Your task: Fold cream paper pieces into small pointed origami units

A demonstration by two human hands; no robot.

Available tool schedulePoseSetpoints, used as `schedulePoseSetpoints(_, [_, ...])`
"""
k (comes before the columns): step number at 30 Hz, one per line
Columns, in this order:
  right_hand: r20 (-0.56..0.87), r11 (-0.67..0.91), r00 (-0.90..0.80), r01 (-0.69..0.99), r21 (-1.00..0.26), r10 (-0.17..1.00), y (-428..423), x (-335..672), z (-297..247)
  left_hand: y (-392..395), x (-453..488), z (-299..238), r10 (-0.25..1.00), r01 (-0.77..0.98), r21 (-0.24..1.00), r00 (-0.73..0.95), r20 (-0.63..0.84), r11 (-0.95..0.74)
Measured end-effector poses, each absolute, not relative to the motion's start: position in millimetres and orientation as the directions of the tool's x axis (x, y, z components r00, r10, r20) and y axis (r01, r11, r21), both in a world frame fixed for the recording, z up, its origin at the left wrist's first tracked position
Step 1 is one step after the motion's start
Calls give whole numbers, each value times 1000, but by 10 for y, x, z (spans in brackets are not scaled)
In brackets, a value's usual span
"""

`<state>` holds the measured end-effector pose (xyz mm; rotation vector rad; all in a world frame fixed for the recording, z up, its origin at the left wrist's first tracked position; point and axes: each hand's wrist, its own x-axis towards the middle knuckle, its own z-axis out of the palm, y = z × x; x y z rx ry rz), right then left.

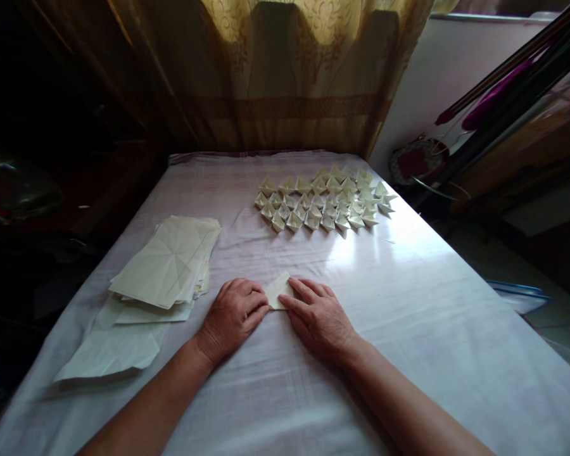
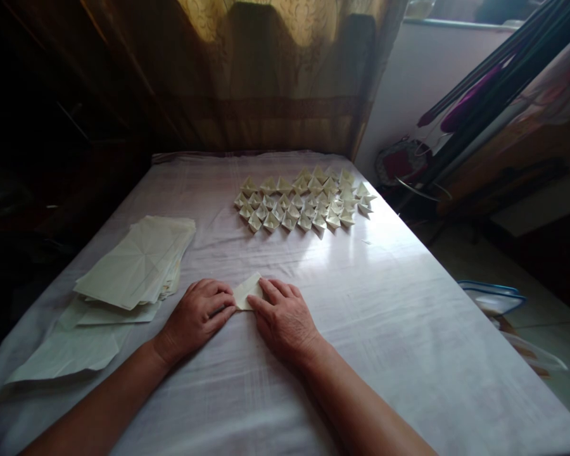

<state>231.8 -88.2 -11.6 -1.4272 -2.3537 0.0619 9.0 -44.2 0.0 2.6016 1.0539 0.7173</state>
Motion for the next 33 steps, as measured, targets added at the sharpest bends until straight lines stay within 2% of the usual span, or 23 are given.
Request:
schedulePoseSetpoints(3, [304,474,-398,848,-239,866,-888,2305,-114,-453,145,-14,784,638,460,544,299,-617])
schedulePoseSetpoints(8, [312,452,-368,854,-260,876,-901,2276,-120,-499,224,-51,848,709,466,462,260,-530])
schedulePoseSetpoints(14, [297,441,-366,863,-247,882,-921,2261,-119,-518,254,-71,871,741,457,429,241,-492])
schedulePoseSetpoints(22, [193,458,-426,871,-177,884,-977,2231,-59,-492,260,-144,904,784,455,327,276,-423])
schedulePoseSetpoints(33, [97,445,-434,883,-149,896,-966,2187,-8,-502,275,-70,920,808,440,359,160,-392])
